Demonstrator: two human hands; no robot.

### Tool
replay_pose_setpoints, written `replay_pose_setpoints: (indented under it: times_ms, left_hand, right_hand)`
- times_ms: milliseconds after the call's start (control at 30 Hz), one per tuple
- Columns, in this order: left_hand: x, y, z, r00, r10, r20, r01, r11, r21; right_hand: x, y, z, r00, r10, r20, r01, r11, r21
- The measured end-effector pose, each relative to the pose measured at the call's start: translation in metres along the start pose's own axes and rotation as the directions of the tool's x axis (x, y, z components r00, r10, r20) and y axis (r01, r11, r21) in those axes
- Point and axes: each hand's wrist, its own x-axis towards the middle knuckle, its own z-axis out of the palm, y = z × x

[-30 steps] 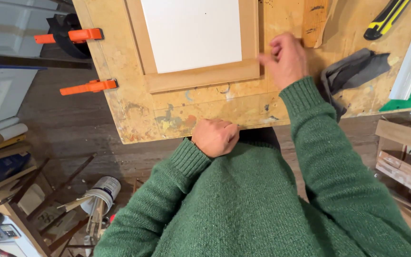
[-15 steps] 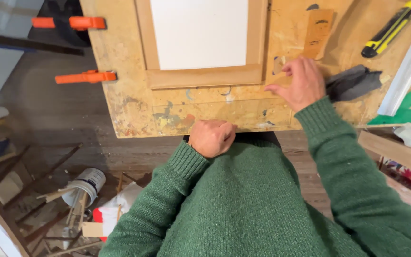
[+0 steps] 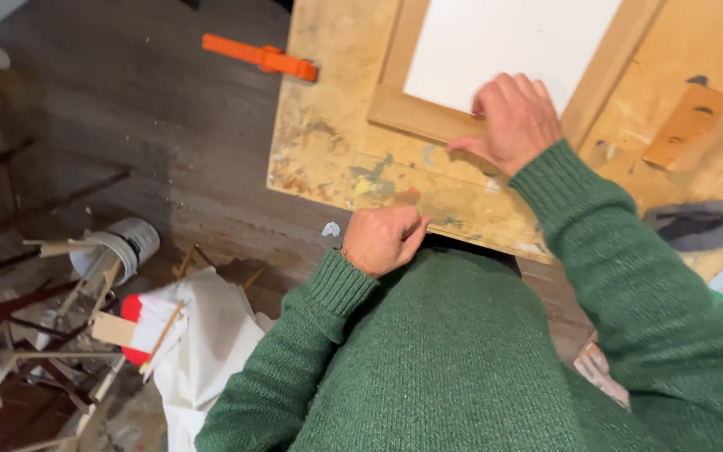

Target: Framing a piece of artwork using a wooden frame and mounting materials.

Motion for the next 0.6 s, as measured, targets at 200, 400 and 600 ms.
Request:
replay_pose_setpoints:
  times_ms: [200,400,600]
  left_hand:
    - [0.012,-0.019,-0.029,0.965,-0.24,-0.108,0.239,0.971,-0.023]
    - [0.055,-0.07,-0.045,0.849,-0.5,-0.17,0.483,0.866,-0.132]
    - [0.09,-0.1,-0.056,0.828,-0.557,0.064,0.56,0.827,-0.046]
  right_hand:
    - [0.089,-0.056,0.035,0.998,-0.057,-0.022,0.058,0.995,0.082]
    - [0.119,-0.055,0.027,0.994,0.113,-0.01,-0.11,0.977,0.184]
    - [0.12,-0.055,0.023,0.997,0.073,-0.034,-0.066,0.982,0.175]
